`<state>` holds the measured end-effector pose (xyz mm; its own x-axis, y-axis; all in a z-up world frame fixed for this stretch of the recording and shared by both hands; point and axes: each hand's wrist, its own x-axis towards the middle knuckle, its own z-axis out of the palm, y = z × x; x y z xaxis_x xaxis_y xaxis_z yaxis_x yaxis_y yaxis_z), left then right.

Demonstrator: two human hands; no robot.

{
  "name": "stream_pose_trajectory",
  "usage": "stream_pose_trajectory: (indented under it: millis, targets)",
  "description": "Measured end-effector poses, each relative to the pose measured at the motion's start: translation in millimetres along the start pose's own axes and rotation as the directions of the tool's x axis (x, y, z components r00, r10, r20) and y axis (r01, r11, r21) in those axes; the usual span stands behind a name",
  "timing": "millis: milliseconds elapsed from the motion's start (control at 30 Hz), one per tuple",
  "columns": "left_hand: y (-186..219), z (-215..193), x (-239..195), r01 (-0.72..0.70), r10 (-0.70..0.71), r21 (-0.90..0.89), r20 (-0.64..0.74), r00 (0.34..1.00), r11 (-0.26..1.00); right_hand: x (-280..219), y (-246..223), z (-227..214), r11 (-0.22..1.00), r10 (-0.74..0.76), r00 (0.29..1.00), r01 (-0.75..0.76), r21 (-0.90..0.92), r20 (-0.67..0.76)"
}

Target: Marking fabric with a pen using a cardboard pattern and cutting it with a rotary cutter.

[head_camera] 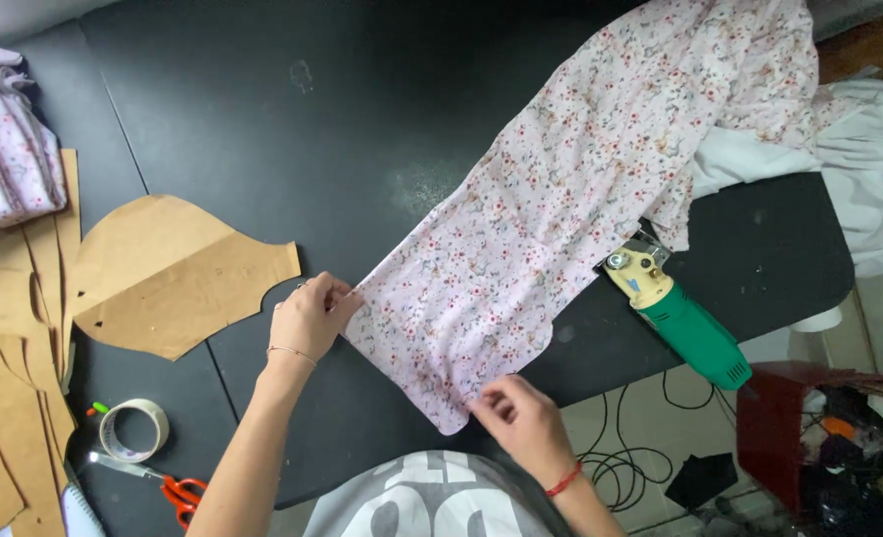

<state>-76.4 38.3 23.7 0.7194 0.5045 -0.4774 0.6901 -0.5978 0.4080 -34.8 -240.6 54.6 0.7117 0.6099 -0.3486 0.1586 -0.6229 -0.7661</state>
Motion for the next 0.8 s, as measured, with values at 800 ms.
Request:
stream_pose_trajectory:
  millis: [800]
  targets:
    - [-41, -34, -32, 0.150, -0.152, -0.181, 0.001, 0.988, 0.972, -3, -31, 49, 0.782, -0.565, 0.807, 0.591, -0.197, 0.173]
